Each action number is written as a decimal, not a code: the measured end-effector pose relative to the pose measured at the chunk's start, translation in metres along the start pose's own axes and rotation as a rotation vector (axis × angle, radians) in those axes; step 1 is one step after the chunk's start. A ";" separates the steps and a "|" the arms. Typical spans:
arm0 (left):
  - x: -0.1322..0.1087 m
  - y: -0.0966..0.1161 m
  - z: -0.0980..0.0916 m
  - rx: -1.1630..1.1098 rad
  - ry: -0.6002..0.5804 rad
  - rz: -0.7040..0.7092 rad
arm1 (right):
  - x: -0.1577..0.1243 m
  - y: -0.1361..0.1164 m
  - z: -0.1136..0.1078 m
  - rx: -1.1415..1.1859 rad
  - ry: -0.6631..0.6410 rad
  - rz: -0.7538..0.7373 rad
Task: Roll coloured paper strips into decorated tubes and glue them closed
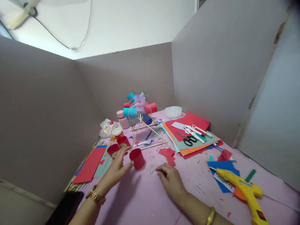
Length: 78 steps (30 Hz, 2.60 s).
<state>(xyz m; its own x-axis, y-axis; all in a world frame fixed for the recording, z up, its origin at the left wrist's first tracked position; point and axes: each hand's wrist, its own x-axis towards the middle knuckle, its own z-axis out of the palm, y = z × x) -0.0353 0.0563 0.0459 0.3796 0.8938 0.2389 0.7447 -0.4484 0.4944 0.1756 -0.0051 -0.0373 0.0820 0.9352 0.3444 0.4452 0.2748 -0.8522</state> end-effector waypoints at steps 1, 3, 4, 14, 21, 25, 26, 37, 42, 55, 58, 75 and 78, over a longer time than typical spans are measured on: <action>0.001 0.003 0.006 -0.023 0.020 -0.032 | 0.000 0.000 0.000 -0.002 0.001 -0.002; 0.004 0.008 0.018 -0.062 0.068 -0.093 | 0.000 -0.001 -0.001 -0.006 0.006 -0.005; 0.006 0.009 0.022 -0.084 0.084 -0.114 | 0.000 -0.002 -0.001 -0.008 0.008 -0.006; 0.011 -0.003 -0.001 -0.198 -0.010 -0.106 | 0.002 0.000 0.000 -0.005 0.009 -0.008; 0.005 -0.007 0.001 0.000 0.040 -0.002 | 0.000 0.000 -0.001 0.005 0.000 -0.002; 0.007 0.002 0.006 0.134 0.078 0.062 | -0.001 0.000 -0.001 0.010 -0.010 -0.003; 0.008 0.002 0.005 0.164 0.089 0.070 | -0.001 0.001 -0.001 0.012 -0.013 -0.003; 0.022 -0.045 -0.023 0.524 0.252 -0.005 | -0.002 0.003 0.000 0.026 -0.036 -0.005; 0.022 -0.056 -0.015 0.594 0.280 -0.048 | -0.002 0.005 0.001 0.026 -0.039 0.002; -0.002 -0.040 -0.013 0.418 0.391 -0.036 | -0.004 0.007 0.002 0.041 -0.025 -0.013; -0.026 -0.004 0.008 0.324 0.334 0.002 | -0.007 0.003 0.002 0.047 -0.006 -0.036; -0.022 0.036 0.080 0.186 -0.089 -0.046 | -0.005 -0.002 -0.008 0.287 0.215 0.159; -0.017 0.043 0.086 0.189 -0.157 -0.061 | -0.005 0.000 -0.008 0.303 0.193 0.205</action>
<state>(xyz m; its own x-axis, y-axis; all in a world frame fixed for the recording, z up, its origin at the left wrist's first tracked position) 0.0378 0.0212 -0.0089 0.4008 0.9132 0.0732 0.8526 -0.4011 0.3349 0.1819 -0.0120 -0.0358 0.3203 0.9264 0.1980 0.1215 0.1671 -0.9784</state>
